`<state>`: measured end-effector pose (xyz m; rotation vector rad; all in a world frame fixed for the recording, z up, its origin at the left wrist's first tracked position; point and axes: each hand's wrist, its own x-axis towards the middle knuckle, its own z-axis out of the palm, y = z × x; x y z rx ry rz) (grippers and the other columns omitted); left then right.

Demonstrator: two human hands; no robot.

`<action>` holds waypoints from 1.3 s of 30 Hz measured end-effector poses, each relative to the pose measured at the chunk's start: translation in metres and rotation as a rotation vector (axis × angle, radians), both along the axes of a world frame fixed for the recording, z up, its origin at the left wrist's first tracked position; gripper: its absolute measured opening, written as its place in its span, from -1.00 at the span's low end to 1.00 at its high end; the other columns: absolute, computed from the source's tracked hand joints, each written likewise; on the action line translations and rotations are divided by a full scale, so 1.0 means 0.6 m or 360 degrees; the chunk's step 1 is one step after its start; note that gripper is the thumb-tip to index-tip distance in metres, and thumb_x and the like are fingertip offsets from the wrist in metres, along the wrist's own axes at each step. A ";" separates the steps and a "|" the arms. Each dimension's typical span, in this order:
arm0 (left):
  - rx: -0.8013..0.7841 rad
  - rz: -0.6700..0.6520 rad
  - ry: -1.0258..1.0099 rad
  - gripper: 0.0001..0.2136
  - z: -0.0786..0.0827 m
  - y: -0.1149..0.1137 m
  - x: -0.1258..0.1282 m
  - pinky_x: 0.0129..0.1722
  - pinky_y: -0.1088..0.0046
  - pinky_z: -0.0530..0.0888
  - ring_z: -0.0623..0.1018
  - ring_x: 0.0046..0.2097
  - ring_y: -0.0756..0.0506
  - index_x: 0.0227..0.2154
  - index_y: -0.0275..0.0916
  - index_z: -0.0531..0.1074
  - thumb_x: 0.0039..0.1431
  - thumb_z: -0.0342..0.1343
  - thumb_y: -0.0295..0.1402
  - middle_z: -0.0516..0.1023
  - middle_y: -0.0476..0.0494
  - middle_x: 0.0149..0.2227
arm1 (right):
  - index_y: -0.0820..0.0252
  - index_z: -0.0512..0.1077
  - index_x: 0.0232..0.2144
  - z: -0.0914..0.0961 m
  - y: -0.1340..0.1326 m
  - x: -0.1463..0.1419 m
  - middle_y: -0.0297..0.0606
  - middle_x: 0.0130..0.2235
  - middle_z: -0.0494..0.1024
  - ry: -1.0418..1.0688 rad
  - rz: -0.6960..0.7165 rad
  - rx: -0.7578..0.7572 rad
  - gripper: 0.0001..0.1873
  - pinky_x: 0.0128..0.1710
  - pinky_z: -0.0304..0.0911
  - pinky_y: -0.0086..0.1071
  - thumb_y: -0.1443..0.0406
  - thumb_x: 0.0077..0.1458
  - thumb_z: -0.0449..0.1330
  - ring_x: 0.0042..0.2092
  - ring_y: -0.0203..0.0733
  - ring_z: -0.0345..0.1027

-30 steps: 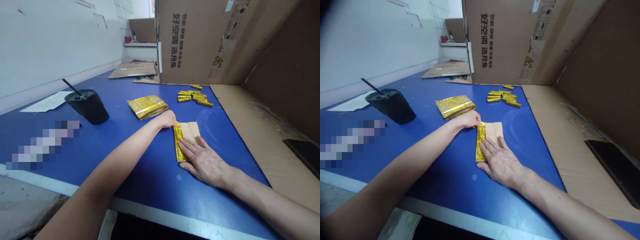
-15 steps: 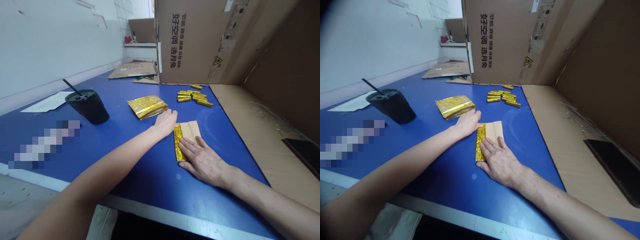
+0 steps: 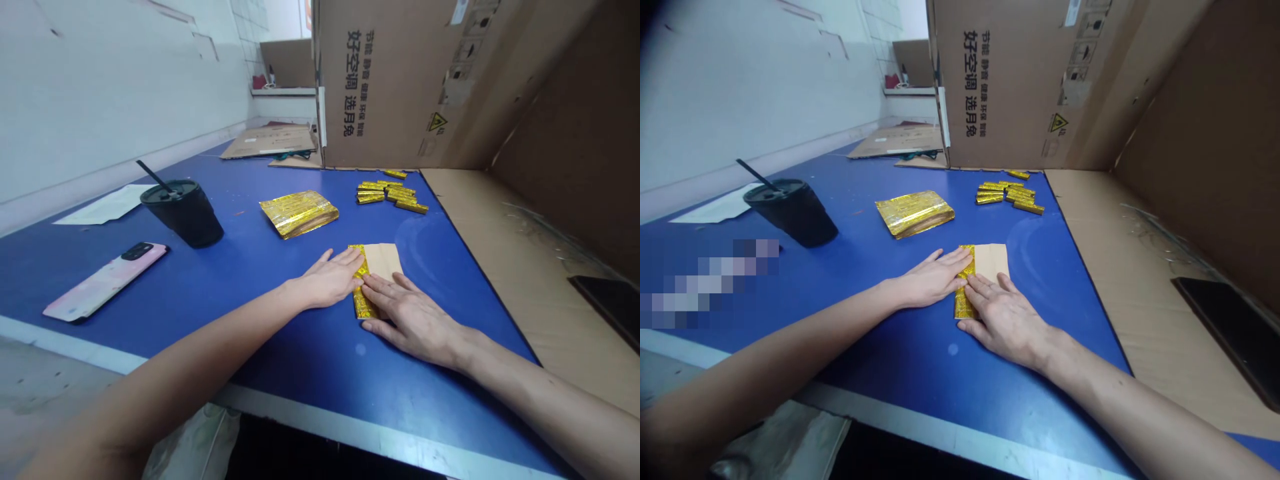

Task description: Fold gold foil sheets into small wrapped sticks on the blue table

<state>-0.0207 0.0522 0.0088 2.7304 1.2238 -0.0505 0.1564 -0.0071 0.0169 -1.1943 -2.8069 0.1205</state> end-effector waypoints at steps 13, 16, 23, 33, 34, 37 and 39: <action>-0.0283 -0.0107 0.0096 -0.04 0.013 0.010 -0.004 0.15 0.07 -0.21 -0.34 0.24 -0.20 0.19 -0.48 -0.34 -0.07 -0.13 0.15 -0.41 -0.36 0.24 | 0.35 0.45 -0.23 0.014 -0.048 -0.020 0.01 -0.20 0.50 -0.0126 0.0202 0.0312 -0.60 0.04 0.04 0.00 0.16 0.12 -0.03 -0.12 0.04 0.34; -0.0295 -0.0108 0.0142 -0.03 0.015 0.009 0.000 0.15 0.06 -0.20 -0.35 0.24 -0.20 0.18 -0.49 -0.36 -0.09 -0.09 0.13 -0.42 -0.36 0.24 | 0.26 0.47 -0.33 0.020 -0.043 -0.016 -0.11 -0.33 0.53 0.0038 0.0229 0.0202 -0.66 -0.01 0.12 -0.05 0.20 0.13 -0.04 -0.23 -0.09 0.39; -0.0391 -0.0298 0.0054 0.02 0.019 0.001 0.008 0.10 -0.10 -0.26 -0.35 0.24 -0.23 0.19 -0.36 -0.38 -0.17 -0.02 0.16 -0.40 -0.28 0.25 | 0.22 0.39 -0.21 0.006 0.011 0.015 -0.11 -0.18 0.50 0.0727 0.0020 0.0346 -0.75 -0.15 0.28 -0.23 0.36 0.11 -0.03 -0.14 -0.15 0.35; -0.0393 -0.0470 0.0039 0.00 0.022 -0.019 0.017 0.12 -0.06 -0.23 -0.31 0.24 -0.29 0.20 -0.31 -0.23 -0.21 0.05 0.16 -0.25 -0.34 0.25 | 0.22 0.29 -0.06 -0.015 0.037 0.028 -0.18 -0.09 0.48 0.0693 -0.0256 -0.0004 -0.67 -0.10 0.28 -0.21 0.27 0.15 -0.07 -0.09 -0.15 0.35; -0.0384 -0.0479 0.0040 -0.03 0.023 -0.019 0.016 0.11 -0.07 -0.22 -0.31 0.24 -0.29 0.20 -0.29 -0.20 -0.20 0.05 0.16 -0.26 -0.35 0.25 | 0.22 0.28 -0.04 -0.015 0.039 0.029 -0.17 -0.07 0.47 0.0654 -0.0269 -0.0011 -0.65 -0.08 0.26 -0.20 0.26 0.15 -0.07 -0.08 -0.14 0.35; -0.0340 -0.0474 0.0045 -0.11 0.027 -0.024 0.014 0.11 -0.08 -0.16 -0.27 0.24 -0.32 0.17 -0.22 -0.07 -0.18 0.05 0.14 -0.27 -0.38 0.24 | 0.22 0.25 -0.02 -0.013 0.041 0.030 -0.16 -0.05 0.45 0.0505 -0.0304 0.0009 -0.63 -0.06 0.22 -0.17 0.24 0.17 -0.11 -0.06 -0.13 0.34; -0.0275 -0.0450 0.0038 -0.20 0.031 -0.036 0.011 0.10 -0.07 -0.09 -0.23 0.23 -0.34 0.14 -0.18 0.03 -0.14 0.06 0.11 -0.24 -0.36 0.24 | 0.20 0.25 -0.02 -0.010 0.040 0.029 -0.16 -0.05 0.46 0.0401 -0.0331 0.0059 -0.64 -0.09 0.23 -0.18 0.24 0.18 -0.14 -0.08 -0.13 0.35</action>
